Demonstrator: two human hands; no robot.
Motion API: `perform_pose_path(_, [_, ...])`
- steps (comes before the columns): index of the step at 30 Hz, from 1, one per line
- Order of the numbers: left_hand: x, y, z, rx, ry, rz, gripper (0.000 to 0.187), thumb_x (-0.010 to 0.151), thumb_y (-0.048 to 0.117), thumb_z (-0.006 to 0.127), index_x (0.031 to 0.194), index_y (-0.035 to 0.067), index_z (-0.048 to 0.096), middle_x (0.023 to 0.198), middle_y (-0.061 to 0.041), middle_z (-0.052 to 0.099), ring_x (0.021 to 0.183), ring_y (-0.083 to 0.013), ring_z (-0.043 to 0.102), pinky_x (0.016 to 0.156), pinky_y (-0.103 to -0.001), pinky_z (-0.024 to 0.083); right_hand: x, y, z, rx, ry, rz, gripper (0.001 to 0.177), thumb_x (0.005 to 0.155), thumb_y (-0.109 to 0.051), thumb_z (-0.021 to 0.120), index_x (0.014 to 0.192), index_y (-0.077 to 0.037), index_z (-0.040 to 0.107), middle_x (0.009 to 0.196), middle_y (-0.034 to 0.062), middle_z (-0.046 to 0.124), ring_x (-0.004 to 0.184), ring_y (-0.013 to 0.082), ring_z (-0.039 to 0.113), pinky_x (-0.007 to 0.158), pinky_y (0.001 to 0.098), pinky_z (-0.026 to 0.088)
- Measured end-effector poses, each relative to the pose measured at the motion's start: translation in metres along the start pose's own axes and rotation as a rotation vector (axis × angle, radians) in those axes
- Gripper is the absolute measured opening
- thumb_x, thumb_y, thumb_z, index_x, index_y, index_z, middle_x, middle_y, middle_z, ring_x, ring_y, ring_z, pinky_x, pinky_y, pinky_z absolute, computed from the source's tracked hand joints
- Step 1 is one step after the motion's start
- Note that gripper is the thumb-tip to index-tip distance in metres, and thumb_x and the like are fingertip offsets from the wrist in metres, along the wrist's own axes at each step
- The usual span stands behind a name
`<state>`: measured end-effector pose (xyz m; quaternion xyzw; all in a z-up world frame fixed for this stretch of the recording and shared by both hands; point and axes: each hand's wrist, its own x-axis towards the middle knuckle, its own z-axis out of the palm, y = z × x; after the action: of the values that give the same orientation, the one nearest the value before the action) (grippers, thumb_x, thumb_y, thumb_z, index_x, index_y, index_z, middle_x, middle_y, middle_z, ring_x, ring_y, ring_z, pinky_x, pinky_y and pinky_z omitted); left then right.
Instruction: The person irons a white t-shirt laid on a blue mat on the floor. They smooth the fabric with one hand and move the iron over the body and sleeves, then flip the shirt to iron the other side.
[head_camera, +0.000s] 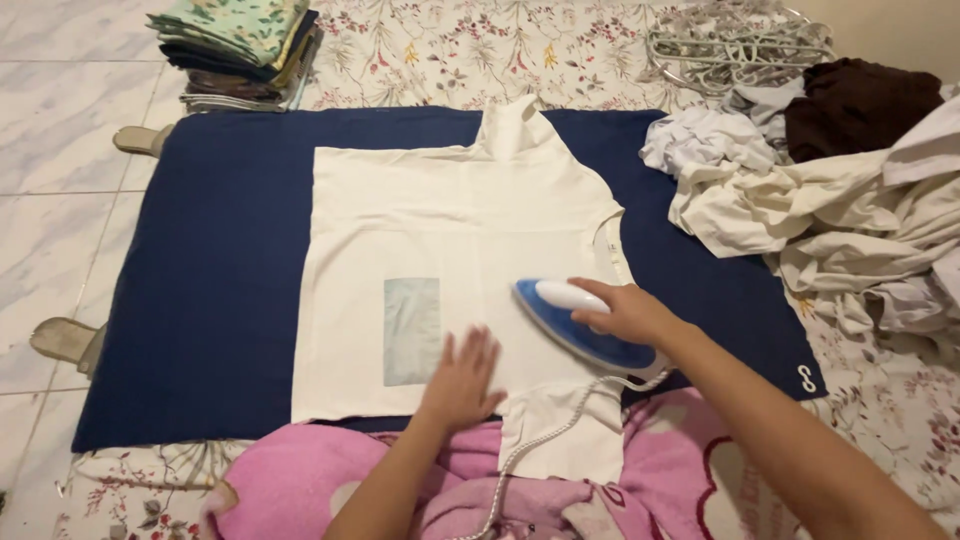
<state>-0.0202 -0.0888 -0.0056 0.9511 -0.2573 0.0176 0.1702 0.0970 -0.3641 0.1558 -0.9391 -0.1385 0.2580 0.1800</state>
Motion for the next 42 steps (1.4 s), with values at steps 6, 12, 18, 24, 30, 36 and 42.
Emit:
perform_pose_path(6, [-0.031, 0.008, -0.001, -0.139, -0.049, 0.513, 0.057, 0.093, 0.024, 0.064, 0.143, -0.003, 0.053, 0.15, -0.022, 0.053, 0.142, -0.0369, 0.048, 0.12, -0.054, 0.033, 0.006, 0.028, 0.011, -0.04, 0.257, 0.219, 0.064, 0.089, -0.053, 0.069, 0.147, -0.031, 0.054, 0.096, 0.0154, 0.077, 0.087, 0.0321, 0.074, 0.08, 0.0422, 0.056])
perform_pose_path(12, [-0.005, -0.074, -0.037, 0.098, 0.395, 0.053, 0.037, 0.089, 0.026, 0.065, 0.121, 0.006, 0.065, 0.132, -0.018, 0.063, 0.125, -0.0393, 0.057, 0.108, -0.057, 0.04, 0.006, 0.027, 0.015, 0.412, 0.215, 0.289, 0.073, 0.084, -0.036, 0.068, 0.152, -0.037, 0.043, 0.101, 0.0239, 0.076, 0.084, 0.0374, 0.074, 0.072, 0.0434, 0.06])
perform_pose_path(18, [0.019, -0.107, -0.028, 0.184, 0.396, -0.507, 0.062, 0.095, 0.046, 0.054, 0.147, 0.011, 0.053, 0.156, -0.019, 0.045, 0.146, -0.0408, 0.036, 0.117, -0.06, 0.022, 0.04, 0.004, 0.057, 0.212, 0.367, 0.031, 0.061, 0.092, -0.033, 0.062, 0.15, -0.042, 0.047, 0.107, 0.023, 0.073, 0.093, 0.0396, 0.072, 0.084, 0.0477, 0.057])
perform_pose_path(24, [0.019, -0.12, -0.011, 0.249, 0.357, -0.555, 0.07, 0.096, 0.056, 0.048, 0.155, 0.018, 0.047, 0.164, -0.015, 0.039, 0.153, -0.0379, 0.031, 0.123, -0.059, 0.018, 0.082, 0.0, 0.057, 0.166, 0.44, 0.389, 0.06, 0.098, -0.035, 0.053, 0.155, -0.038, 0.037, 0.104, 0.0194, 0.074, 0.097, 0.04, 0.07, 0.084, 0.0549, 0.055])
perform_pose_path(30, [0.015, -0.114, -0.009, 0.19, 0.381, -0.592, 0.069, 0.095, 0.054, 0.048, 0.154, 0.018, 0.05, 0.165, -0.014, 0.041, 0.155, -0.037, 0.031, 0.124, -0.061, 0.019, 0.052, -0.025, 0.054, 0.178, 0.381, 0.467, 0.063, 0.099, -0.032, 0.052, 0.159, -0.036, 0.031, 0.099, 0.0217, 0.071, 0.092, 0.042, 0.07, 0.083, 0.0556, 0.055])
perform_pose_path(36, [0.014, -0.12, -0.005, 0.185, 0.374, -0.596, 0.069, 0.097, 0.055, 0.047, 0.155, 0.018, 0.049, 0.165, -0.015, 0.04, 0.156, -0.0376, 0.029, 0.124, -0.06, 0.017, 0.072, -0.022, 0.034, 0.191, 0.398, 0.494, 0.061, 0.102, -0.03, 0.05, 0.159, -0.033, 0.031, 0.101, 0.0202, 0.071, 0.094, 0.0402, 0.07, 0.081, 0.0547, 0.056])
perform_pose_path(42, [0.02, -0.123, -0.004, 0.229, 0.319, -0.647, 0.07, 0.095, 0.057, 0.048, 0.155, 0.021, 0.049, 0.165, -0.013, 0.04, 0.156, -0.0361, 0.029, 0.124, -0.059, 0.016, 0.077, -0.013, 0.032, 0.191, 0.356, 0.499, 0.061, 0.102, -0.031, 0.049, 0.159, -0.034, 0.03, 0.105, 0.0197, 0.071, 0.097, 0.0395, 0.07, 0.083, 0.0534, 0.055])
